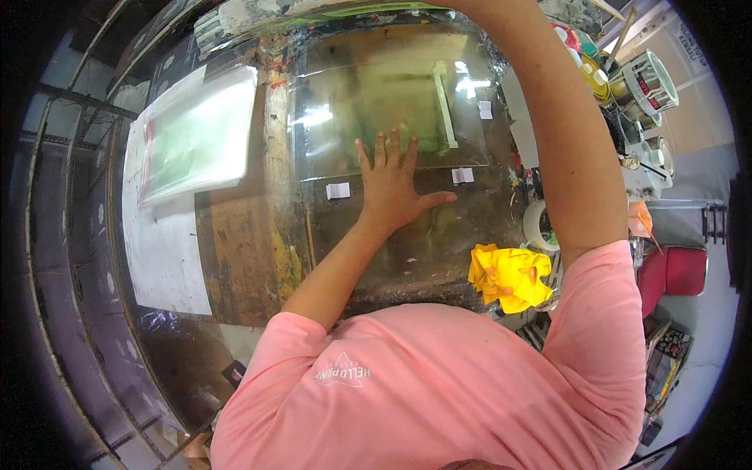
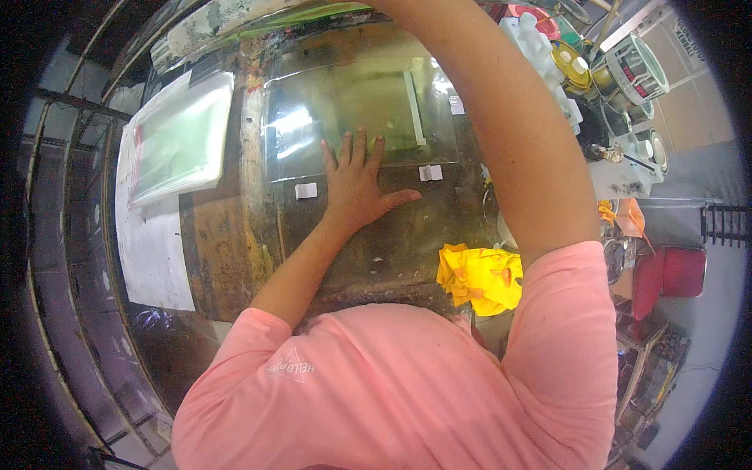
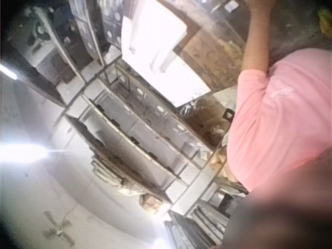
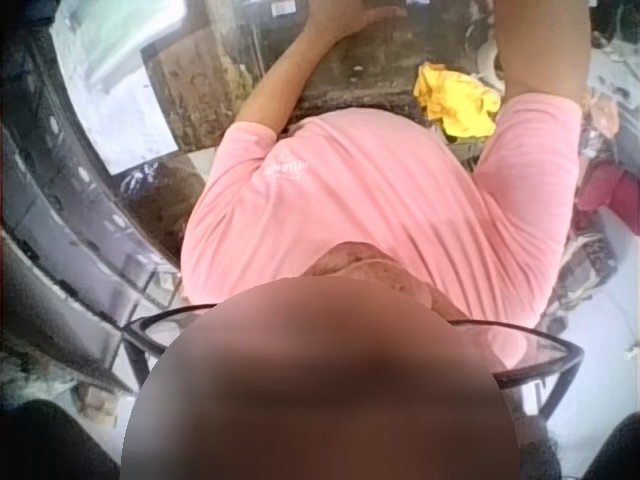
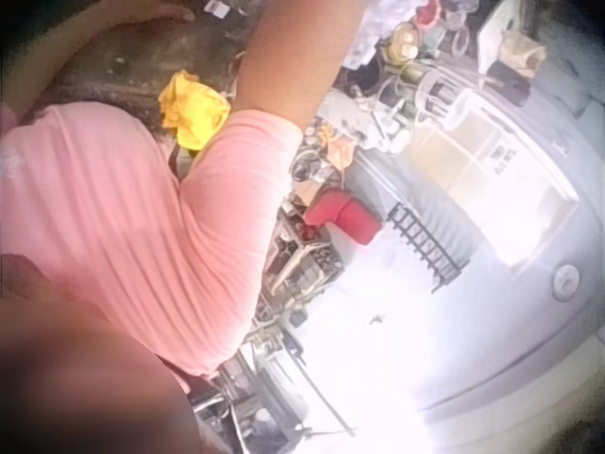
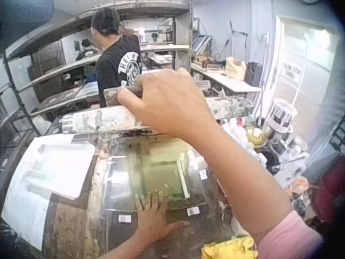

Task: The person repeatedly applies white ink to a screen-printing frame using a squeegee and transfers the ink onto a white sheet placed beneath the frame. The person repeats this process multiple times, moving the sheet aside and repositioning it between passes.

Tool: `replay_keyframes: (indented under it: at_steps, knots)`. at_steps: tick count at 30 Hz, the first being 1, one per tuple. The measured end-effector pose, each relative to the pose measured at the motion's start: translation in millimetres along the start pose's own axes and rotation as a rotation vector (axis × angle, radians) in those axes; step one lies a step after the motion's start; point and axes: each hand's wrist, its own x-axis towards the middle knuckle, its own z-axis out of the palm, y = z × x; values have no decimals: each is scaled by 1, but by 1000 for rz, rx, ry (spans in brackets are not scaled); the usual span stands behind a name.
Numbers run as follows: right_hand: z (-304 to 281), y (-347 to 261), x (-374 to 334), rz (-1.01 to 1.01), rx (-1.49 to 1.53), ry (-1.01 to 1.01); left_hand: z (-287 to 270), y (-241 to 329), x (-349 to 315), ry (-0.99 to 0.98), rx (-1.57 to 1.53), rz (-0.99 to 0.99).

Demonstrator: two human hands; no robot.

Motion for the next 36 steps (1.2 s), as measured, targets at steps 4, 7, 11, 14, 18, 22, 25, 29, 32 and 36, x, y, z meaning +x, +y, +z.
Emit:
replay_keyframes:
  at_steps: [4, 7, 11, 14, 18, 22, 25, 29, 32, 36]
  knots:
    - [-2, -1, 0, 8, -15, -8, -5, 2, -6, 1, -18, 10]
    - [1, 1, 0, 14, -35, -22, -6, 4, -3, -8, -59, 59]
    - [6, 2, 2, 4, -62, 15, 0, 11, 1, -30, -102, 123]
    - [6, 2, 0, 2, -49, 19, 5, 14, 0, 30, -114, 146]
    - [3, -1, -4, 10, -24, 16, 8, 14, -2, 59, -118, 158]
    - [5, -2, -3, -5, -82, 54, 12, 11, -3, 45, -127, 187]
    - [6, -2, -2, 34, -66, 4, 19, 8, -3, 18, -169, 228]
    - [5, -6, -3, 13, -83, 15, 27, 9, -4, 4, -195, 378]
    - [3, -9, -5, 46, -90, -17, 9, 8, -3, 19, -234, 563]
    - [6, -12, -19, -1, 16, 118, -63, -15, -1, 380, -756, -6]
